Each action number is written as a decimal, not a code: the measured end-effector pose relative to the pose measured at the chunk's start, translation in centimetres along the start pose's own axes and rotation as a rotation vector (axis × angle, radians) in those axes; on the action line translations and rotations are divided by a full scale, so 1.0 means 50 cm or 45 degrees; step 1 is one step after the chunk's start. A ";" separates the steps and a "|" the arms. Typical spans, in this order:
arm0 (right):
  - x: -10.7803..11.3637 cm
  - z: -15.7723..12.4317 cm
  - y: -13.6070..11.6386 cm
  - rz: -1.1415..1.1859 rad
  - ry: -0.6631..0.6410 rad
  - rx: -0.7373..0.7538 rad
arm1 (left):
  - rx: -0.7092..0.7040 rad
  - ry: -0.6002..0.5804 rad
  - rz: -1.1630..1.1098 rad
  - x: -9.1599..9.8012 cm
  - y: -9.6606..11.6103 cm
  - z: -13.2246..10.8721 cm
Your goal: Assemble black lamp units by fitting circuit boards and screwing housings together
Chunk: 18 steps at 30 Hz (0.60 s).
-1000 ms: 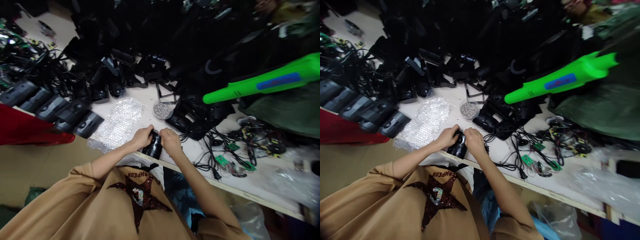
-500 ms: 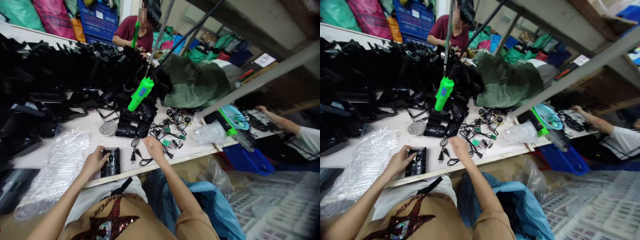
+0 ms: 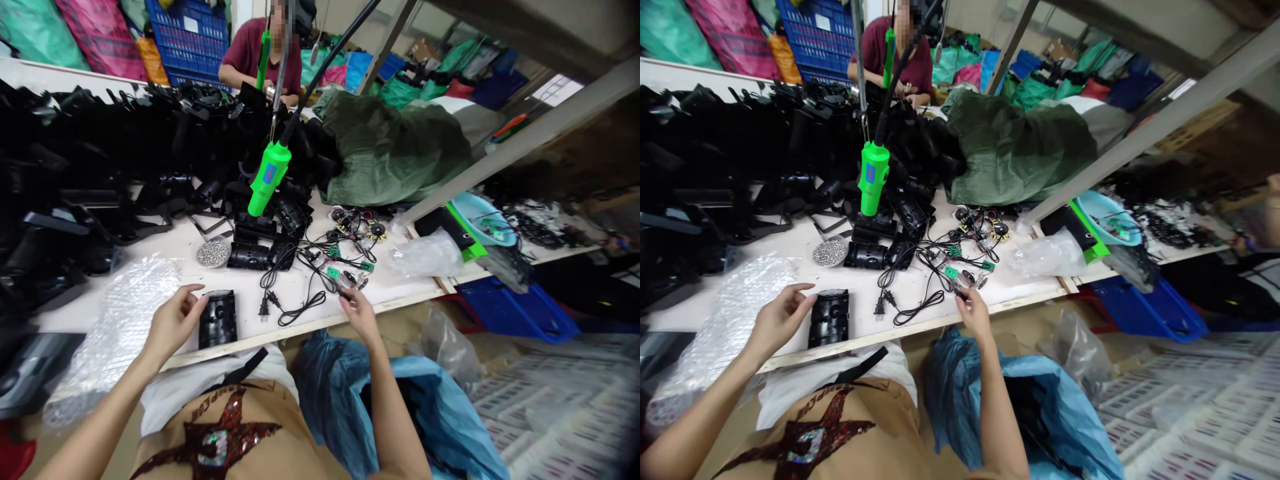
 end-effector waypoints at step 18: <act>0.170 0.169 -0.426 1.631 0.036 0.223 | -0.602 -0.530 -0.052 -0.183 0.238 0.193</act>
Point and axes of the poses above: each hand's wrist, its own z-axis towards the middle knuckle, its own x-axis out of the back of the hand, y = z × x, the point moved 4 cm from there along z, towards the middle knuckle, and after that the axes turned 8 degrees about -x, right-handed, at the moved point
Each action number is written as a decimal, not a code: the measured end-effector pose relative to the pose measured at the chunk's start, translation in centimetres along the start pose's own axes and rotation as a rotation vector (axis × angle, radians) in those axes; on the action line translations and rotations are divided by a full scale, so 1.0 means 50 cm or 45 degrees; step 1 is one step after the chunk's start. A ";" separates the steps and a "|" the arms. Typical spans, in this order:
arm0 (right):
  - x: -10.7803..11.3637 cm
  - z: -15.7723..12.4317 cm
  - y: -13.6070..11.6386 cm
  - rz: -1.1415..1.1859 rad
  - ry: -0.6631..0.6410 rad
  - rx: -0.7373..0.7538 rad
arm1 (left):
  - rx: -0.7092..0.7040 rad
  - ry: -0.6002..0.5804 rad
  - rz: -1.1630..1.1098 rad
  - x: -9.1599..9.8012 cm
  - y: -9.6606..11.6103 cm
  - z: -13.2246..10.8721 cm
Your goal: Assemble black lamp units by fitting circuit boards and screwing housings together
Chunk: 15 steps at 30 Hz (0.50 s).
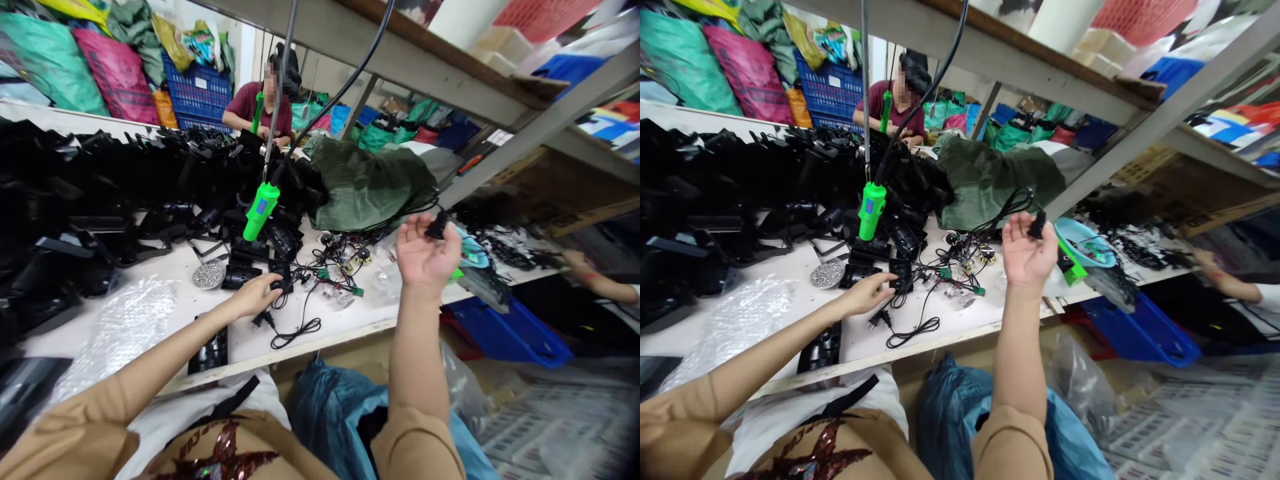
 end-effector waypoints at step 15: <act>0.195 -0.196 0.206 -1.497 -0.605 -0.611 | 0.313 -0.013 0.203 -0.100 -0.041 0.086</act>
Point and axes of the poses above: each hand's wrist, its own z-axis towards the middle knuckle, its own x-axis out of the back of the hand, y = z × x, the point moved 4 cm from there along z, towards the middle knuckle, and after that the axes turned 8 degrees about -x, right-handed, at the moved point
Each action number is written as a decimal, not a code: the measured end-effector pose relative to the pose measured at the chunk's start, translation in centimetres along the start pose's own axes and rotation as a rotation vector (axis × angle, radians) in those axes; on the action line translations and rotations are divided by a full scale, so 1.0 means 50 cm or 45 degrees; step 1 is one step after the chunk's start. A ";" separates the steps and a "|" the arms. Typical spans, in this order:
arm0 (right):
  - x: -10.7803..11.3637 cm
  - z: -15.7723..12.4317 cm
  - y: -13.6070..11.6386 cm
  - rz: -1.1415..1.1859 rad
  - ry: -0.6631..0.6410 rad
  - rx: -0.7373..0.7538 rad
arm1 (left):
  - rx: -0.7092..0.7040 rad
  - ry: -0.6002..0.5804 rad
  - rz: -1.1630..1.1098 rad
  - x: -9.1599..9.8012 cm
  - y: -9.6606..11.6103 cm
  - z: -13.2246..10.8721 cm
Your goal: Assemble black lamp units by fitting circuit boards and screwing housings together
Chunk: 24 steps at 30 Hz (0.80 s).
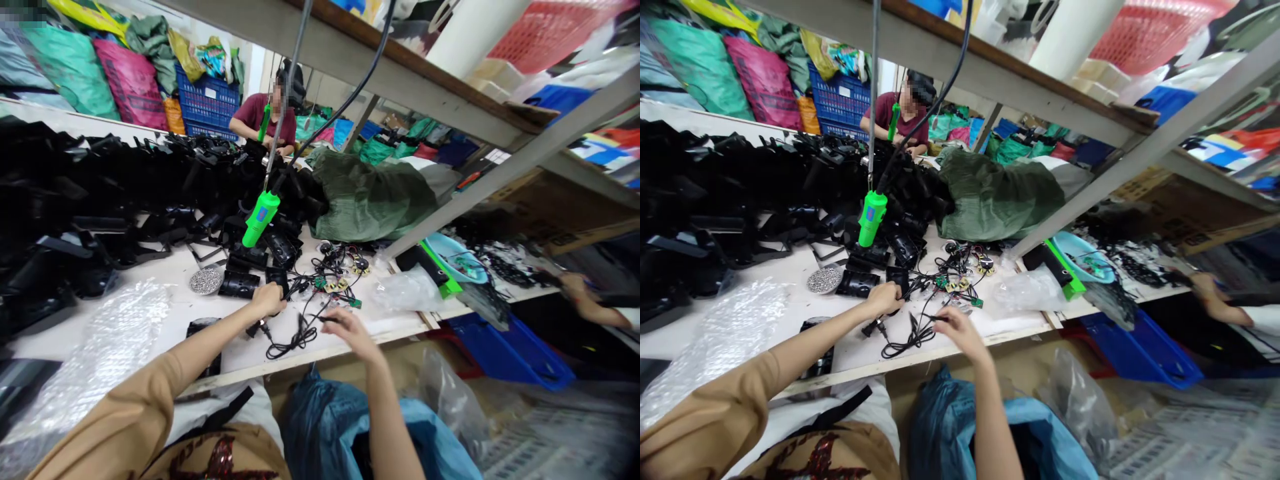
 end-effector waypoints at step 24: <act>0.125 0.142 -0.033 0.862 0.306 0.004 | -1.071 -0.123 -0.055 0.088 0.262 -0.200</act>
Point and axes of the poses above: each hand's wrist, its own z-axis towards the middle knuckle, its own x-axis out of the back of the hand, y = z × x, the point moved 4 cm from there along z, towards the middle knuckle, and after that the axes turned 8 degrees about -x, right-handed, at the moved point
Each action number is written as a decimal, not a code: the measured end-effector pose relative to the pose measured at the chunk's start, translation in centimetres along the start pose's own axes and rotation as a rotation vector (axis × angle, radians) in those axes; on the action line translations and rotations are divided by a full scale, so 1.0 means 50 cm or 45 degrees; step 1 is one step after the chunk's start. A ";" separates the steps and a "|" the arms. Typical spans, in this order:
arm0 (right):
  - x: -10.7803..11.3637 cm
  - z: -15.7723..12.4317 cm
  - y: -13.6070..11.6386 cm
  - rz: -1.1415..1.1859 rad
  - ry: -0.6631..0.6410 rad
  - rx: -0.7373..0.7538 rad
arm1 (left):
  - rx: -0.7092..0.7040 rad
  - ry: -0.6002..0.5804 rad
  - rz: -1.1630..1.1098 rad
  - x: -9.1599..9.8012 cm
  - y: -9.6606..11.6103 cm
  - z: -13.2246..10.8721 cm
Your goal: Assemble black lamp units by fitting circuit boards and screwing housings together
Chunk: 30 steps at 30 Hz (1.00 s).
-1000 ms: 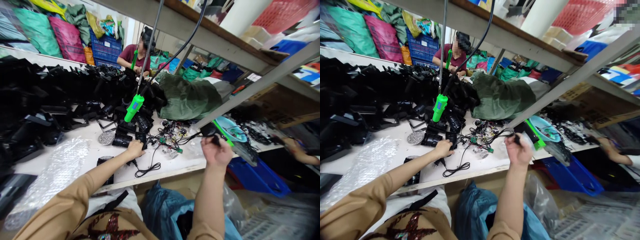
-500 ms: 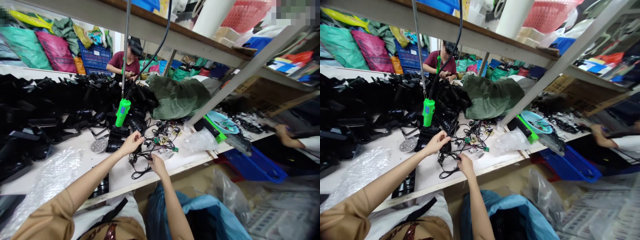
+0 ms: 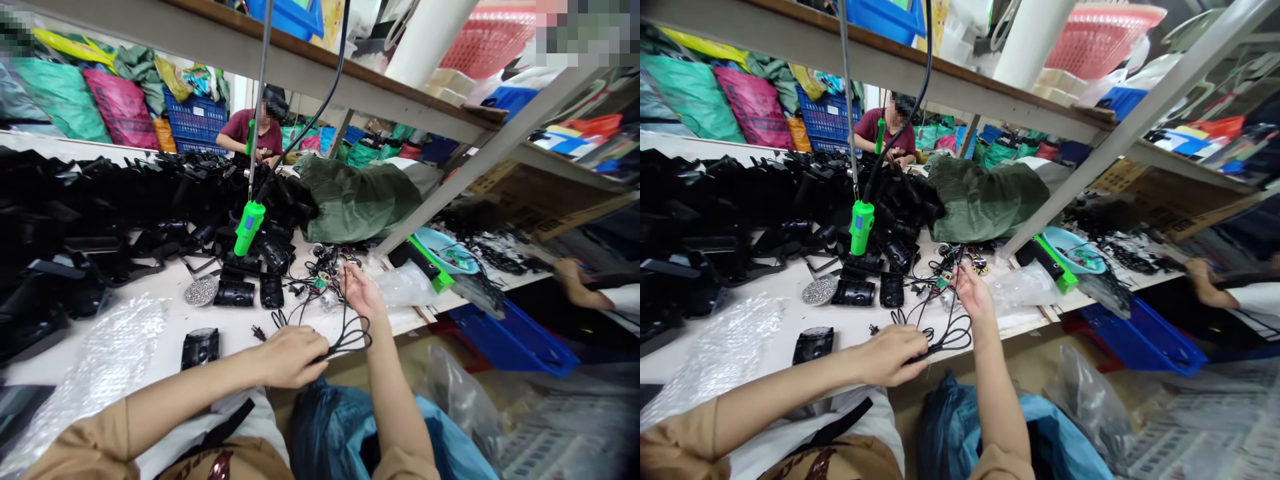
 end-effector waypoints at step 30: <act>0.016 -0.106 -0.059 -0.860 -0.165 -0.069 | 0.988 0.437 -1.136 -0.224 -0.272 0.116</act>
Point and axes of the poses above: each hand's wrist, its own z-axis towards the middle knuckle, its own x-axis out of the back of the hand, y = z × x, the point moved 4 cm from there along z, towards the middle knuckle, and after that the axes turned 8 degrees about -x, right-handed, at the moved point
